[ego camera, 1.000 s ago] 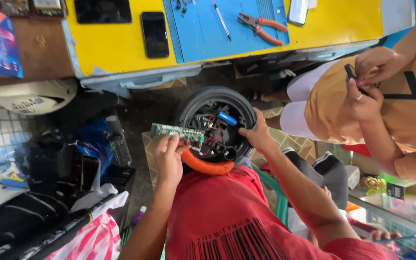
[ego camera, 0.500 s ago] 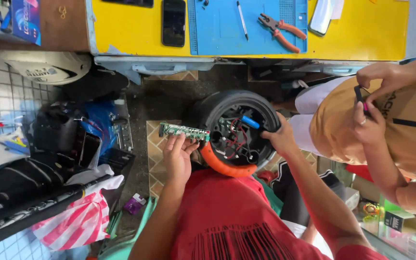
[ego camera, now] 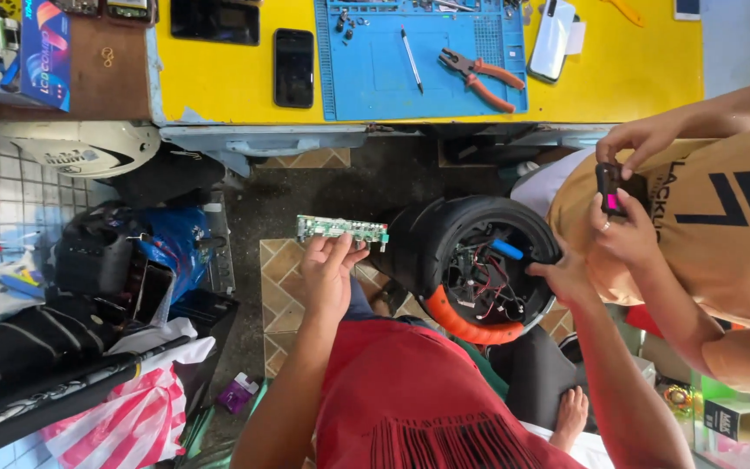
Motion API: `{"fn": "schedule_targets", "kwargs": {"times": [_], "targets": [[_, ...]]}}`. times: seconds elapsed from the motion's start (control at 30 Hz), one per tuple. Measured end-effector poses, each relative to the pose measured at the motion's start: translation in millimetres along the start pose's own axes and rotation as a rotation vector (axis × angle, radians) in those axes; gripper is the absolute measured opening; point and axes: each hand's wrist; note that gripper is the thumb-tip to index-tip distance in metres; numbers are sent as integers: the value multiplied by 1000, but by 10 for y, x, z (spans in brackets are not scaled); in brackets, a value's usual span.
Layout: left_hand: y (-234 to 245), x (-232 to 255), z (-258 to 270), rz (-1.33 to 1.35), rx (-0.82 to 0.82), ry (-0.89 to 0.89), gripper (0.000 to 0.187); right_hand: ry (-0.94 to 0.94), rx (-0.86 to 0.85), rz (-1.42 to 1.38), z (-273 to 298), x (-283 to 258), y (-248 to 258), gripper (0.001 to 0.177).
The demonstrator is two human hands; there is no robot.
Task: The person uses a screwdriver to work on a small circuit board held in their left hand, focusing on the components and wires. They then place the board into a larger black circular housing and continue to adjust the internal wiring and components with their fingers.
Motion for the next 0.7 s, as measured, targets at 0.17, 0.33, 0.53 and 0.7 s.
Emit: {"fn": "schedule_targets", "kwargs": {"times": [0.17,0.33,0.53,0.7], "targets": [[-5,-160,-374,5,13,46,16,12,-48,35,-47,-217,-17,96],[-232,40,-1019,-108,-76,90,31,-15,-76,109,-153,-106,-61,94],[-837,501,-1720,-304,-241,195,43,-50,10,174,15,-196,51,95],[-1223,537,-2524,-567,-237,253,37,-313,157,-225,479,-223,15,71]]}}
Point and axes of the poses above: each hand's wrist, its own z-axis away from the middle knuckle, its own y-axis out of the back of the hand, x = y × z, and after that the axes turned 11 degrees about x, right-handed
